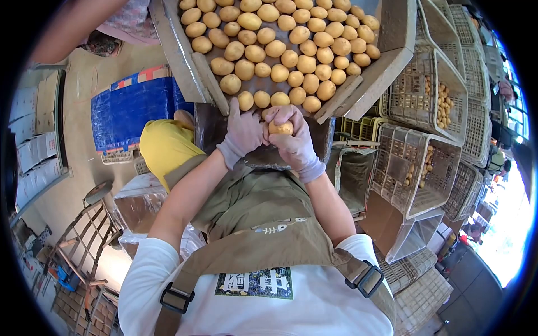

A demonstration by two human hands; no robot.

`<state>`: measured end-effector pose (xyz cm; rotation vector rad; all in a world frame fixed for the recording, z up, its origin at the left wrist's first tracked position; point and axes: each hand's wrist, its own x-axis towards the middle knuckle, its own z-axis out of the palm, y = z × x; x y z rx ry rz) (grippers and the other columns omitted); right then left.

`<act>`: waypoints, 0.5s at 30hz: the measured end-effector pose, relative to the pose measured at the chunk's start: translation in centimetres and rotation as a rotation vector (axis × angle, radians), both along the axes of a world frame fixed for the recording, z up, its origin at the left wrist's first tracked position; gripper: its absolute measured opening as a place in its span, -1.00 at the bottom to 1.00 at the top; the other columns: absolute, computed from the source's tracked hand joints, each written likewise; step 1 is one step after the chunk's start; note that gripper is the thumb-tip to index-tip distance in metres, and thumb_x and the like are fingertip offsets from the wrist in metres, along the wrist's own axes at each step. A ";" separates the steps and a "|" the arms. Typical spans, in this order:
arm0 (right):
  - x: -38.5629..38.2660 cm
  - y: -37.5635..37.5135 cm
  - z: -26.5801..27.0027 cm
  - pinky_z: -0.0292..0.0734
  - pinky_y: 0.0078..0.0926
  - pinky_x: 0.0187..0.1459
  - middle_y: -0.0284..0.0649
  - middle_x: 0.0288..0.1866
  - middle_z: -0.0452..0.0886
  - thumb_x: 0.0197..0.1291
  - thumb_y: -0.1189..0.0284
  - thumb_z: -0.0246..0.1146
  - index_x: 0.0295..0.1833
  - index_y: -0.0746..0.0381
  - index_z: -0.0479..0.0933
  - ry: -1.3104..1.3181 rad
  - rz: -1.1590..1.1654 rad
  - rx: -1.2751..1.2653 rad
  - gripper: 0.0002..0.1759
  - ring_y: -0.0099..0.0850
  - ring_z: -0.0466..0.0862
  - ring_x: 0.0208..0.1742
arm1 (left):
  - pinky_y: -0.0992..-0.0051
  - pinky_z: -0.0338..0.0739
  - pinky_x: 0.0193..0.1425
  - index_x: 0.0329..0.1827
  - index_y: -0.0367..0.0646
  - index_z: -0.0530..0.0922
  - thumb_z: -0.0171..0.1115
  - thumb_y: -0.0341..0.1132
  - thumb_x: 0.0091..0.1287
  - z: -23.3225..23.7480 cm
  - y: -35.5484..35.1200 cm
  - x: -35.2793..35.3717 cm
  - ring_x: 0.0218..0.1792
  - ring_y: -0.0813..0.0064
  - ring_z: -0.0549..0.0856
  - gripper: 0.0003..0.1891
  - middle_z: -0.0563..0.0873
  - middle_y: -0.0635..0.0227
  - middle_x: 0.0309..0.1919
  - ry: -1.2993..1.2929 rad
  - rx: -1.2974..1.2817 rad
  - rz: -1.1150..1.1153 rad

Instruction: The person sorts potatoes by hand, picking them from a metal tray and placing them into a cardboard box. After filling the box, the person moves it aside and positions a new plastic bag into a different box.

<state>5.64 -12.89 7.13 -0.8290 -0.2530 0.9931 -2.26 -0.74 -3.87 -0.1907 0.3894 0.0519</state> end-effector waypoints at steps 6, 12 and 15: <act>0.5 0.3 0.6 0.28 -0.47 -0.51 -0.23 -0.24 0.55 0.43 0.36 0.16 -0.13 0.12 0.40 0.331 -0.129 -0.149 -0.90 -0.38 0.45 -0.53 | -0.05 0.10 0.63 0.62 -0.04 0.17 -0.27 0.45 0.45 1.7 -0.4 0.5 0.53 0.00 0.29 -0.11 0.29 0.11 0.56 0.126 0.093 0.030; 1.2 0.1 -0.2 0.49 -0.36 -0.40 -0.20 -0.17 0.61 0.51 0.38 0.09 0.09 0.17 0.50 0.200 -0.166 -0.321 -0.82 -0.27 0.59 -0.40 | -0.22 0.12 0.57 0.60 0.05 0.21 -0.17 0.41 0.46 1.1 0.2 0.2 0.53 0.06 0.30 -0.18 0.32 0.22 0.54 0.111 0.054 -0.015; 2.7 0.8 -0.6 0.60 -0.24 -0.13 -0.11 -0.03 0.64 0.42 0.44 0.18 0.21 0.21 0.54 -0.765 -0.220 -0.607 -0.71 -0.17 0.67 -0.16 | -0.31 0.16 0.52 0.58 0.10 0.24 -0.09 0.39 0.46 2.3 0.3 0.2 0.52 0.11 0.33 -0.22 0.37 0.30 0.50 0.232 0.119 -0.070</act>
